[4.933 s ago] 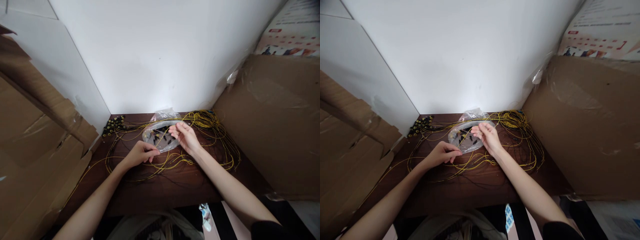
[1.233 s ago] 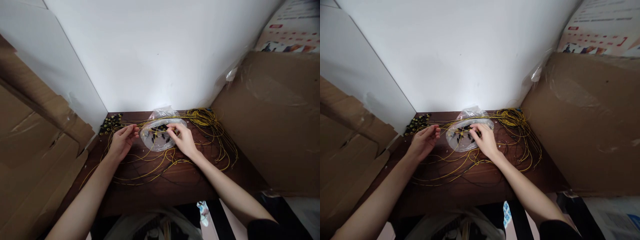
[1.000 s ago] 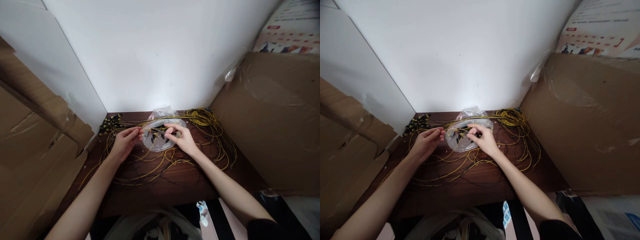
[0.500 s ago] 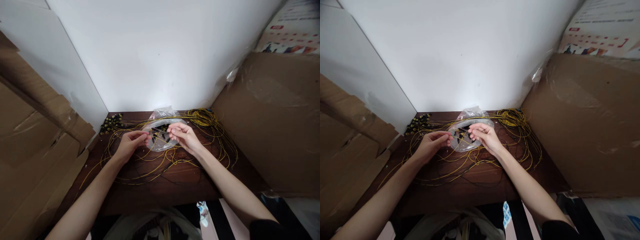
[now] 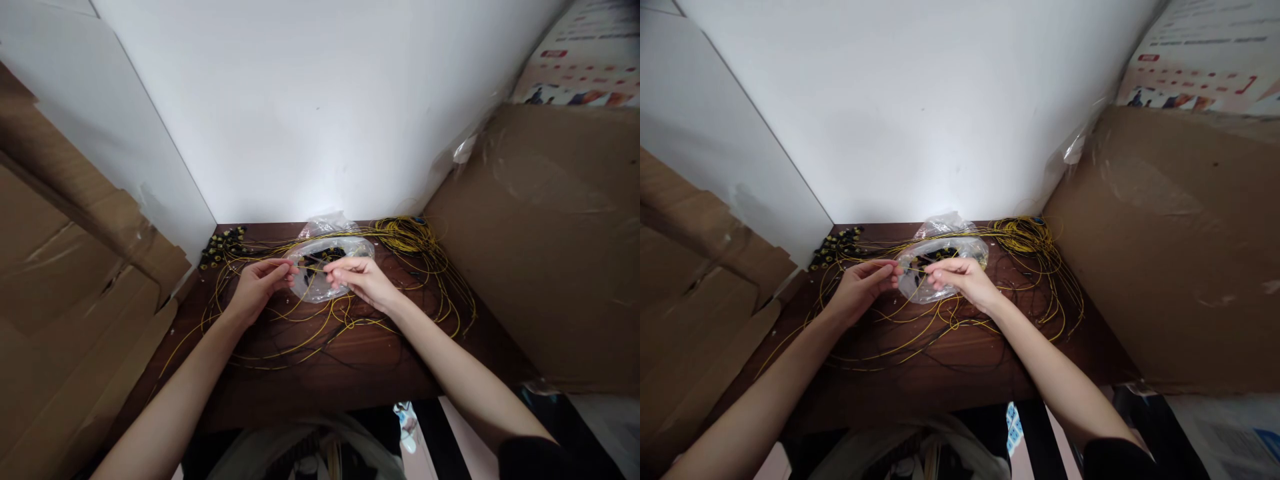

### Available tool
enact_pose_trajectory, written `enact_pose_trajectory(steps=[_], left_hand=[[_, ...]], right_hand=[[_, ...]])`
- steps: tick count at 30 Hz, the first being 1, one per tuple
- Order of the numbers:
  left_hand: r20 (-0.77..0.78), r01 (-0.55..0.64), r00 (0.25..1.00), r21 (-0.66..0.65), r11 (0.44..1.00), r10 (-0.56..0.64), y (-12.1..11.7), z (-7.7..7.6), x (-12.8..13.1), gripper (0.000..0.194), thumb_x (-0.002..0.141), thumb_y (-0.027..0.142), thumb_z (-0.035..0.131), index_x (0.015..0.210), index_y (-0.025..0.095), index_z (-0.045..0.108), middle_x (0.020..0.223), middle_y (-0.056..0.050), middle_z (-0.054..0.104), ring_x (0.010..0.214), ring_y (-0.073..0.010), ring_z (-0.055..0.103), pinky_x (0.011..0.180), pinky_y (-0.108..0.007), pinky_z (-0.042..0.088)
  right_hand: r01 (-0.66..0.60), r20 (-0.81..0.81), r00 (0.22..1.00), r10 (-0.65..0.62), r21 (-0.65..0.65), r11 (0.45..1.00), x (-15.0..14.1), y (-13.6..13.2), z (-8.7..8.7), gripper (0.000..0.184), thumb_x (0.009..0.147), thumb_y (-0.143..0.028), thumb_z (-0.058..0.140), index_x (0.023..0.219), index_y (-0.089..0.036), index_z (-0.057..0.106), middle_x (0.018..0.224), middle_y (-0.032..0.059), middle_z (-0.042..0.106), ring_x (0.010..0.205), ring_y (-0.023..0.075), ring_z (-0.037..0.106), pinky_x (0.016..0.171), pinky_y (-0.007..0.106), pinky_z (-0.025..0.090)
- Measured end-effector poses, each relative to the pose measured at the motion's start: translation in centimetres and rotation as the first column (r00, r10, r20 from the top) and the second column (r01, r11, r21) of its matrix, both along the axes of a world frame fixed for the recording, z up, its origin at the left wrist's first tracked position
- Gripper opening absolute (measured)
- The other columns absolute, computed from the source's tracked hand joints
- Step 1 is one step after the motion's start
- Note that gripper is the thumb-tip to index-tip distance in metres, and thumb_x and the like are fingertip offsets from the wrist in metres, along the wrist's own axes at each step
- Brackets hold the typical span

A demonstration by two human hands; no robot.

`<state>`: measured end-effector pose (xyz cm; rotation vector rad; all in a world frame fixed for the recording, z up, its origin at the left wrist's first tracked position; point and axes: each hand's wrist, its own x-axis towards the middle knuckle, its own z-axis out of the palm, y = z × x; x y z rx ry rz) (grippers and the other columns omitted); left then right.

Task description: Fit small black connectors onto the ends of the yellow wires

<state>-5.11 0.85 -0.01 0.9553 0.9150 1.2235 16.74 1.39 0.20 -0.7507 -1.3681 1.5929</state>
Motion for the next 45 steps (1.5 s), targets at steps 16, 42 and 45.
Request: enact_pose_trajectory(steps=[16,42,45], left_hand=[[-0.145,0.103,0.984,0.014,0.995,-0.100,-0.4,-0.1,0.2,0.024,0.067,0.029,0.072,0.084,0.013,0.069,0.076,-0.004,0.069,0.060,-0.0091,0.059,0.062,-0.022,0.049],[-0.593,0.158,0.780,0.498,0.852,0.202,-1.1,-0.2,1.7,0.017,0.076,0.022,0.058,0.089,0.019,0.069,0.094,-0.006,0.066,0.086,-0.0164,0.059,0.072,-0.025,0.048],[-0.611,0.197,0.767,0.515,0.834,0.196,-1.4,-0.1,2.0,0.019,0.076,0.025,0.060,0.092,0.019,0.068,0.095,-0.006,0.065,0.087,-0.0167,0.059,0.075,-0.027,0.048]], right_hand=[[0.424,0.186,0.859,-0.476,0.261,0.867,1.1,1.2,-0.6,0.023,0.076,-0.035,0.060,0.085,-0.016,0.068,0.049,-0.0032,0.053,0.042,0.0083,0.042,0.045,0.022,0.034],[0.328,-0.004,0.945,-0.328,-0.008,0.945,-2.9,0.2,-1.7,0.018,0.061,-0.029,0.073,0.073,-0.016,0.069,0.060,-0.0001,0.063,0.053,0.0102,0.053,0.058,0.026,0.045],[0.302,-0.034,0.952,-0.303,-0.025,0.953,-3.4,-0.3,-1.7,0.018,0.060,-0.029,0.074,0.073,-0.017,0.069,0.060,0.0000,0.064,0.053,0.0103,0.055,0.058,0.026,0.046]])
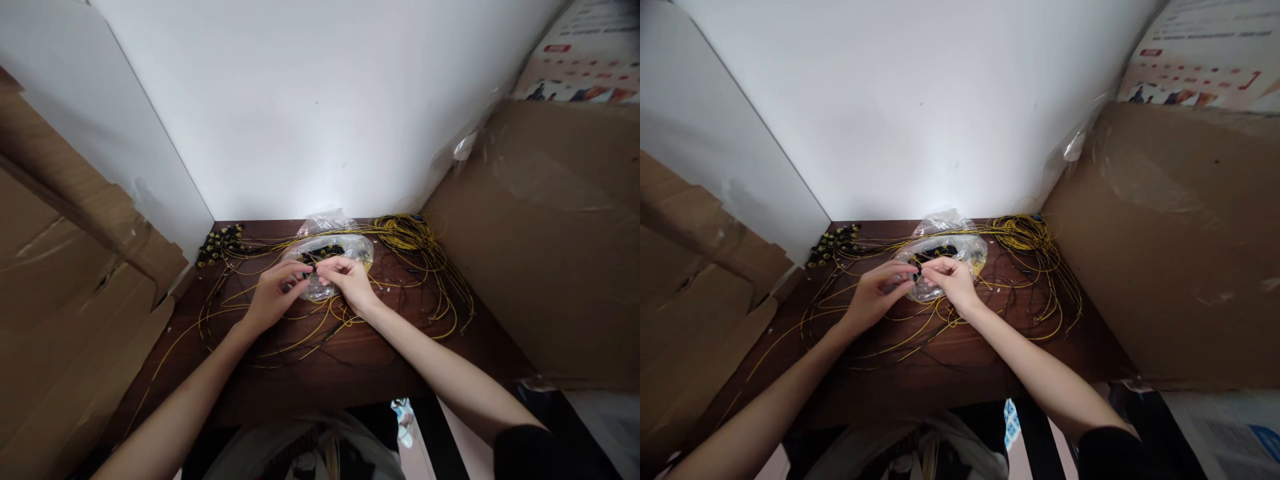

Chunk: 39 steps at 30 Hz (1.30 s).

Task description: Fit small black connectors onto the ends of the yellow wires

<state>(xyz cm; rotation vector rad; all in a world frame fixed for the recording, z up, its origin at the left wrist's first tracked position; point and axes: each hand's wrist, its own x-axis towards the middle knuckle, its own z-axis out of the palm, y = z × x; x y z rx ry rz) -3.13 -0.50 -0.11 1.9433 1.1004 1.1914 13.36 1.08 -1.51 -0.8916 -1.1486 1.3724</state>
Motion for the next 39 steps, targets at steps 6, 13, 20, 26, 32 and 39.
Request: enact_pose_trajectory(steps=[6,13,20,26,32,39], left_hand=[[0.122,0.001,0.993,-0.110,0.994,0.013,-0.1,-0.4,0.4,0.022,0.068,0.027,0.068,0.089,0.019,0.067,0.084,-0.004,0.064,0.075,-0.0138,0.058,0.070,-0.025,0.050],[0.207,-0.011,0.977,-0.150,0.989,0.042,0.0,-0.6,0.4,0.015,0.066,0.027,0.070,0.076,0.017,0.065,0.076,-0.003,0.063,0.072,-0.0138,0.059,0.069,-0.025,0.050],[0.248,-0.086,0.957,-0.264,0.961,0.154,0.2,-0.3,0.2,0.017,0.067,0.029,0.069,0.077,0.016,0.066,0.075,-0.002,0.067,0.064,-0.0125,0.059,0.062,-0.023,0.048],[0.262,-0.141,0.938,-0.307,0.941,0.226,0.3,0.1,0.0,0.017,0.066,0.029,0.069,0.076,0.015,0.066,0.078,-0.002,0.069,0.065,-0.0127,0.060,0.065,-0.023,0.049],[0.261,-0.151,0.935,-0.319,0.936,0.240,0.3,0.1,0.0,0.018,0.064,0.029,0.070,0.075,0.015,0.067,0.079,-0.003,0.070,0.069,-0.0149,0.062,0.066,-0.024,0.049],[0.239,-0.180,0.937,-0.297,0.938,0.256,0.4,0.1,0.0,0.017,0.064,0.030,0.071,0.073,0.015,0.068,0.076,-0.003,0.070,0.067,-0.0137,0.061,0.064,-0.024,0.048]], right_hand=[[-0.045,0.030,0.999,0.044,0.034,0.998,-0.2,-0.5,0.2,0.018,0.063,-0.031,0.073,0.074,-0.018,0.069,0.061,-0.0001,0.065,0.056,0.0107,0.057,0.060,0.026,0.048],[-0.133,0.049,0.990,0.132,0.026,0.991,-0.3,-0.7,0.4,0.020,0.066,-0.036,0.070,0.073,-0.017,0.067,0.059,-0.0002,0.063,0.051,0.0087,0.053,0.048,0.021,0.041],[-0.068,-0.028,0.997,0.067,-0.052,0.996,0.3,-0.2,0.4,0.026,0.063,-0.038,0.072,0.072,-0.016,0.065,0.053,-0.0039,0.052,0.042,0.0042,0.033,0.040,0.020,0.021],[0.019,0.143,0.989,-0.029,0.068,0.998,0.8,-0.1,0.6,0.019,0.065,-0.035,0.071,0.068,-0.017,0.067,0.046,-0.0071,0.036,0.044,0.0060,0.025,0.045,0.023,0.019],[0.075,0.300,0.945,-0.133,0.198,0.977,0.9,-0.2,0.4,0.017,0.068,-0.036,0.067,0.067,-0.018,0.066,0.048,-0.0075,0.026,0.047,0.0080,0.025,0.050,0.025,0.024],[0.117,0.394,0.884,-0.250,0.332,0.936,1.0,-0.4,0.3,0.014,0.072,-0.030,0.061,0.064,-0.018,0.063,0.051,-0.0059,0.031,0.049,0.0091,0.031,0.052,0.025,0.029]])
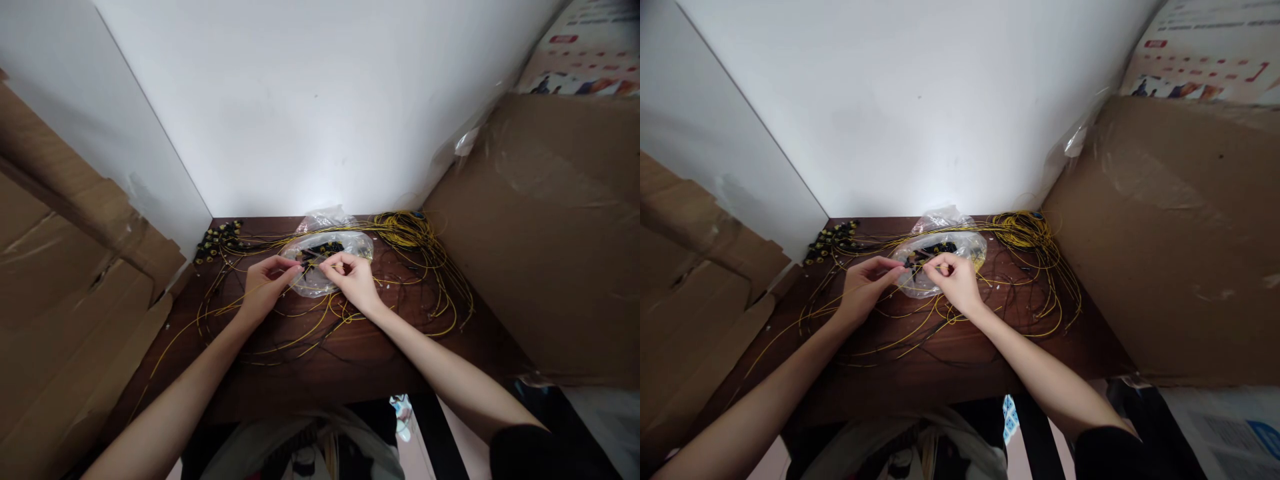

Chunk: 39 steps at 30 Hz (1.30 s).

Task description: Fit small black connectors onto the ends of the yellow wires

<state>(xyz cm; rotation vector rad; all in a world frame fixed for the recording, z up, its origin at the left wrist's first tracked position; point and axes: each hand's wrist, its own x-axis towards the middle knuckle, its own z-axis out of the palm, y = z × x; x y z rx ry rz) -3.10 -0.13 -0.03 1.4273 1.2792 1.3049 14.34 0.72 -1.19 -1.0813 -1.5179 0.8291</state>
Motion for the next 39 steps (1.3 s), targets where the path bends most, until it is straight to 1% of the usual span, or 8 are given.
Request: enact_pose_trajectory(steps=[11,17,26,29,32,35,37,39], left_hand=[[-0.060,0.061,0.997,0.053,0.997,-0.057,0.0,-0.7,-0.2,0.017,0.068,0.030,0.068,0.076,0.016,0.068,0.075,-0.002,0.068,0.064,-0.0128,0.059,0.061,-0.022,0.046],[-0.191,0.090,0.980,0.151,0.984,-0.060,-0.2,-0.9,-0.1,0.016,0.070,0.030,0.067,0.076,0.015,0.069,0.075,-0.003,0.068,0.070,-0.0148,0.061,0.067,-0.025,0.047],[-0.323,0.166,0.943,0.269,0.949,-0.074,-0.2,-1.2,-0.2,0.011,0.073,0.026,0.065,0.075,0.016,0.068,0.075,-0.003,0.068,0.068,-0.0136,0.060,0.065,-0.024,0.047],[-0.348,0.185,0.935,0.305,0.934,-0.072,-0.2,-1.2,-0.2,0.010,0.073,0.026,0.065,0.076,0.017,0.068,0.075,-0.003,0.068,0.068,-0.0129,0.059,0.064,-0.024,0.047],[-0.372,0.189,0.927,0.337,0.922,-0.054,-0.2,-1.2,-0.1,0.011,0.074,0.027,0.064,0.076,0.016,0.068,0.073,-0.003,0.066,0.065,-0.0121,0.058,0.062,-0.023,0.046],[-0.390,0.173,0.920,0.348,0.921,-0.025,-0.2,-1.0,-0.2,0.010,0.074,0.025,0.064,0.076,0.016,0.068,0.068,-0.002,0.064,0.061,-0.0106,0.055,0.057,-0.021,0.043],[-0.392,0.141,0.920,0.342,0.929,0.004,-0.2,-0.9,-0.2,0.009,0.073,0.024,0.063,0.075,0.016,0.068,0.063,0.000,0.060,0.057,-0.0093,0.052,0.054,-0.020,0.040],[-0.386,0.098,0.922,0.321,0.942,0.035,-0.2,-0.9,-0.2,0.010,0.073,0.024,0.063,0.074,0.016,0.068,0.059,0.002,0.056,0.054,-0.0083,0.048,0.052,-0.020,0.037]], right_hand=[[0.055,0.180,0.980,-0.085,0.166,0.985,-0.1,-0.5,0.5,0.013,0.074,-0.021,0.056,0.061,-0.018,0.060,0.050,-0.0052,0.037,0.049,0.0095,0.037,0.054,0.024,0.032],[0.062,0.294,0.946,-0.137,0.251,0.966,-0.2,-0.8,0.5,0.016,0.073,-0.017,0.055,0.058,-0.018,0.051,0.054,-0.0045,0.040,0.051,0.0096,0.040,0.055,0.024,0.032],[0.001,0.339,0.935,-0.101,0.282,0.959,-0.4,-1.1,0.3,0.011,0.075,-0.016,0.055,0.064,-0.016,0.056,0.055,-0.0045,0.039,0.053,0.0096,0.041,0.055,0.023,0.033],[-0.031,0.313,0.948,-0.056,0.266,0.963,-0.4,-1.2,0.5,0.011,0.078,-0.019,0.054,0.068,-0.016,0.059,0.056,-0.0039,0.041,0.055,0.0098,0.042,0.057,0.023,0.034],[-0.046,0.279,0.960,-0.015,0.213,0.976,-0.4,-1.0,0.3,0.013,0.079,-0.023,0.056,0.072,-0.016,0.064,0.054,-0.0046,0.038,0.052,0.0092,0.039,0.055,0.023,0.031],[-0.030,0.184,0.983,0.018,0.063,0.998,-0.3,-0.6,0.0,0.015,0.076,-0.028,0.060,0.074,-0.016,0.068,0.049,-0.0063,0.030,0.047,0.0083,0.028,0.049,0.024,0.024],[-0.029,0.086,0.996,0.033,-0.050,0.998,-0.3,-0.3,-0.2,0.017,0.072,-0.032,0.064,0.073,-0.016,0.069,0.047,-0.0069,0.027,0.045,0.0078,0.023,0.047,0.024,0.020],[-0.033,-0.002,0.999,0.033,-0.111,0.993,-0.2,-0.1,-0.2,0.018,0.068,-0.034,0.067,0.071,-0.016,0.069,0.047,-0.0074,0.024,0.045,0.0074,0.021,0.047,0.024,0.018]])
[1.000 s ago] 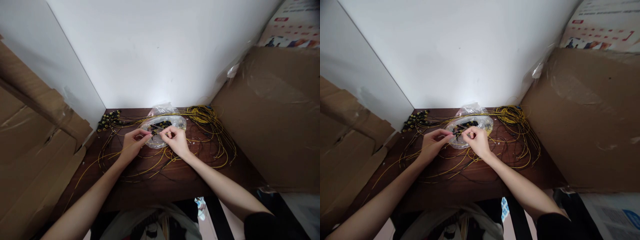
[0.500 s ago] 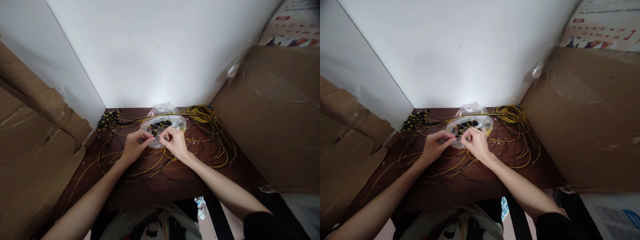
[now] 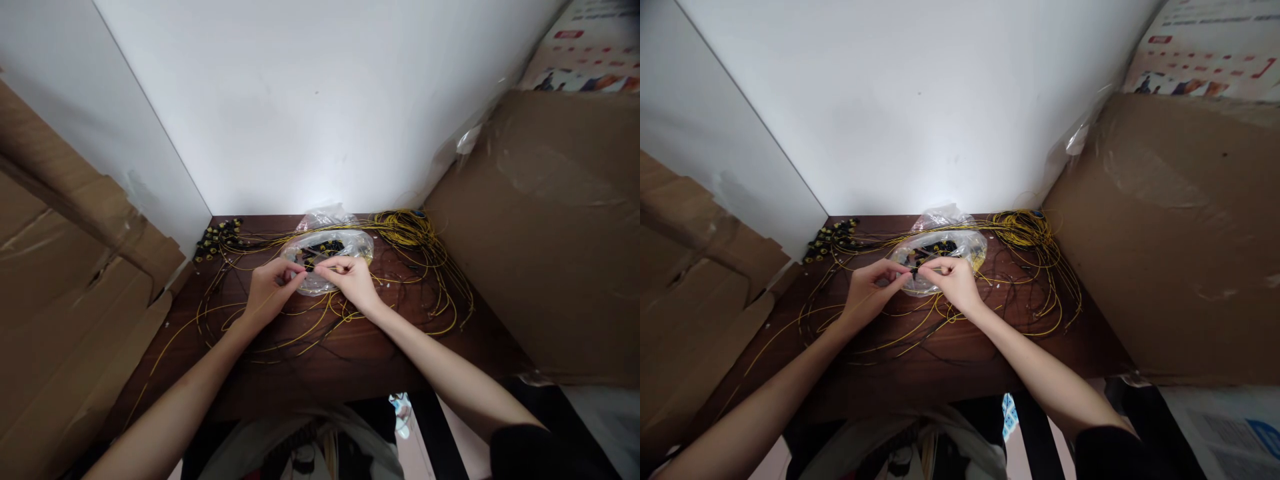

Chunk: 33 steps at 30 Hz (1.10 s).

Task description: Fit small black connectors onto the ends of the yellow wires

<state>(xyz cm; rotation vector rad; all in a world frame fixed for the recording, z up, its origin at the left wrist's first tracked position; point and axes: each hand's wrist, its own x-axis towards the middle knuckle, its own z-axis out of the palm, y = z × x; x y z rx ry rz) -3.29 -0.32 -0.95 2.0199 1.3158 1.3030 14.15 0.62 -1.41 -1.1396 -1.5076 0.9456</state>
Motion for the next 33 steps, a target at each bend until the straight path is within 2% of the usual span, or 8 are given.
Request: enact_pose_trajectory(steps=[3,6,12,15,27,33], left_hand=[[0.026,-0.054,0.998,-0.051,0.997,0.055,0.09,-0.07,-0.08,0.013,0.072,0.027,0.063,0.074,0.016,0.068,0.055,0.003,0.052,0.051,-0.0077,0.045,0.051,-0.020,0.035],[0.056,-0.082,0.995,-0.084,0.993,0.087,0.14,-0.11,-0.16,0.015,0.072,0.030,0.063,0.076,0.016,0.068,0.056,0.003,0.053,0.052,-0.0079,0.046,0.050,-0.019,0.035],[0.045,-0.069,0.996,-0.055,0.996,0.071,0.11,-0.03,-0.14,0.014,0.071,0.030,0.064,0.074,0.017,0.069,0.056,0.003,0.053,0.052,-0.0083,0.046,0.051,-0.020,0.036],[0.047,-0.068,0.996,-0.060,0.996,0.071,0.07,0.00,-0.09,0.014,0.071,0.030,0.065,0.073,0.016,0.068,0.057,0.002,0.054,0.053,-0.0087,0.046,0.052,-0.021,0.037],[-0.013,0.006,1.000,0.042,0.999,-0.006,-0.01,-0.16,-0.21,0.010,0.074,0.027,0.063,0.075,0.017,0.067,0.064,0.000,0.057,0.057,-0.0100,0.049,0.054,-0.021,0.039],[-0.049,0.080,0.996,0.090,0.993,-0.076,-0.12,0.07,-0.12,0.008,0.075,0.024,0.062,0.074,0.018,0.067,0.070,-0.003,0.062,0.063,-0.0126,0.053,0.056,-0.024,0.042]], right_hand=[[0.002,-0.058,0.998,-0.003,-0.015,1.000,0.08,0.13,0.06,0.018,0.066,-0.035,0.069,0.067,-0.016,0.067,0.048,-0.0081,0.021,0.045,0.0069,0.019,0.047,0.024,0.018],[-0.008,-0.029,1.000,0.009,0.018,1.000,0.07,0.06,0.07,0.017,0.068,-0.032,0.066,0.064,-0.016,0.063,0.048,-0.0086,0.020,0.045,0.0066,0.020,0.047,0.023,0.020],[0.023,0.122,0.991,-0.047,0.194,0.981,-0.12,-0.42,0.12,0.014,0.074,-0.027,0.059,0.064,-0.016,0.058,0.052,-0.0062,0.035,0.048,0.0078,0.034,0.052,0.023,0.031],[0.035,0.154,0.985,-0.073,0.236,0.971,-0.12,-0.53,0.24,0.014,0.075,-0.026,0.057,0.064,-0.016,0.057,0.053,-0.0058,0.037,0.049,0.0083,0.037,0.054,0.023,0.033],[0.046,0.241,0.964,-0.112,0.263,0.964,-0.12,-0.60,0.33,0.012,0.073,-0.022,0.057,0.062,-0.016,0.057,0.051,-0.0055,0.040,0.048,0.0083,0.038,0.054,0.022,0.033],[0.037,0.277,0.953,-0.120,0.289,0.957,-0.19,-0.77,0.39,0.012,0.073,-0.021,0.057,0.062,-0.017,0.057,0.052,-0.0048,0.041,0.050,0.0092,0.041,0.055,0.023,0.034]])
